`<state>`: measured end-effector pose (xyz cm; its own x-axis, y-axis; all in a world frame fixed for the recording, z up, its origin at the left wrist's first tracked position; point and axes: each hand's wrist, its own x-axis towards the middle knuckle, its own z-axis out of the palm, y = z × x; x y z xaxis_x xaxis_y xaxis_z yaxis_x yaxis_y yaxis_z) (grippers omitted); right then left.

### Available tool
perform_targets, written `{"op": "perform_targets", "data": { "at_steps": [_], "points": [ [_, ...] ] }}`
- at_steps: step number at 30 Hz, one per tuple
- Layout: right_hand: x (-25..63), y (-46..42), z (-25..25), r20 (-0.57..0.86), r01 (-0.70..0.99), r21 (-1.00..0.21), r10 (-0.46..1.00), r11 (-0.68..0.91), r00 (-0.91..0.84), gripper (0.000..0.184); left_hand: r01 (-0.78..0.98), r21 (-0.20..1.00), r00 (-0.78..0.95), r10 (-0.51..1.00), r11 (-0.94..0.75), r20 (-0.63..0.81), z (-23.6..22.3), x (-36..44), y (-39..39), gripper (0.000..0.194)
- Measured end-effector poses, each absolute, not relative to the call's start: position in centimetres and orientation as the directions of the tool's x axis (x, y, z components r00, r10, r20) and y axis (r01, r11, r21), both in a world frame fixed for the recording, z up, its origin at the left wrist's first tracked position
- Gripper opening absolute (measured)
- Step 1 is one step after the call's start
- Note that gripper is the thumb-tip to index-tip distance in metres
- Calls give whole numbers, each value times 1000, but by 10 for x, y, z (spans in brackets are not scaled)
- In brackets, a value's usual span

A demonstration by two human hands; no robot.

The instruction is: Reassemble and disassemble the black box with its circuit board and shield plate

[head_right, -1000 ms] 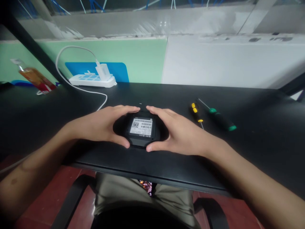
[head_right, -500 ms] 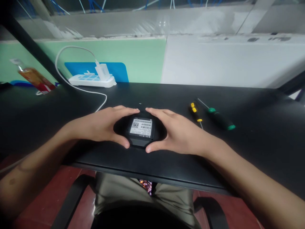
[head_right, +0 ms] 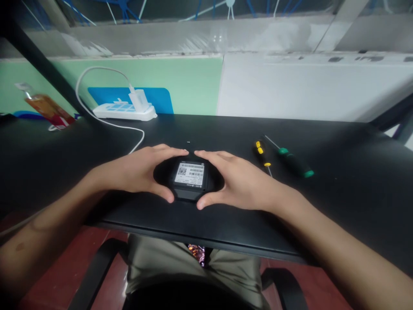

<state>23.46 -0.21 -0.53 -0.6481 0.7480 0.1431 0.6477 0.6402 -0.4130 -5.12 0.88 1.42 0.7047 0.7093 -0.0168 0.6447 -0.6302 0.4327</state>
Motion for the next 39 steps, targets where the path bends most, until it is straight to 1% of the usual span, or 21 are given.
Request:
{"op": "perform_targets", "data": {
  "at_steps": [1, 3, 5, 6, 7, 8, 11, 14, 16, 19, 23, 30, 32, 35, 37, 39],
  "points": [
    [235, -1, -3, 169, 632, -439, 749, 639, -641, 106, 619, 439, 723, 691, -651, 3, 13, -52, 10, 103],
    [239, 3, 3, 260, 631, -477, 784, 612, -564, 81, 567, 453, 758, 651, -688, 39, 10, -54, 11, 97],
    [246, 10, 9, 369, 748, -425, 852, 509, -371, 58, 533, 464, 780, 623, -707, 54, 8, -55, 12, 93],
    [251, 14, 11, 415, 828, -371, 873, 420, -257, 53, 525, 469, 785, 617, -710, 54, 7, -56, 12, 92],
    [257, 19, 12, 439, 908, -292, 886, 300, -152, 51, 521, 473, 789, 613, -711, 52, 7, -56, 12, 91],
    [263, 24, 12, 438, 948, -240, 895, 208, -85, 51, 517, 477, 791, 610, -710, 50, 7, -56, 13, 91],
    [279, 36, 7, 353, 987, -143, 936, 70, -15, 56, 506, 477, 800, 598, -719, 52, 7, -56, 13, 89],
    [289, 41, 1, 211, 996, -54, 975, -65, 75, 73, 483, 469, 819, 571, -740, 57, 5, -56, 15, 92],
    [290, 41, -1, 146, 992, -2, 981, -127, 126, 80, 472, 467, 826, 560, -748, 61, 3, -56, 16, 96],
    [289, 40, 0, 93, 986, 54, 984, -159, 154, 79, 470, 464, 827, 559, -751, 66, 1, -55, 17, 99],
    [287, 40, 3, 50, 981, 103, 986, -166, 162, 71, 468, 456, 828, 556, -757, 74, -1, -55, 18, 99],
    [289, 41, -2, 51, 980, 116, 986, -163, 158, 69, 483, 456, 822, 567, -747, 56, 2, -54, 17, 96],
    [292, 43, -4, 49, 983, 100, 988, -152, 147, 67, 488, 458, 821, 569, -744, 49, 4, -55, 16, 94],
    [298, 47, -7, 61, 991, 48, 990, -127, 124, 59, 491, 466, 822, 569, -736, 32, 5, -59, 15, 93],
    [300, 49, -7, 87, 996, -17, 992, -93, 94, 53, 494, 474, 822, 570, -728, 18, 5, -61, 15, 95],
    [298, 49, -4, 142, 992, -118, 988, -45, 62, 50, 501, 482, 819, 574, -719, 4, 5, -62, 15, 96]
  ]
}}
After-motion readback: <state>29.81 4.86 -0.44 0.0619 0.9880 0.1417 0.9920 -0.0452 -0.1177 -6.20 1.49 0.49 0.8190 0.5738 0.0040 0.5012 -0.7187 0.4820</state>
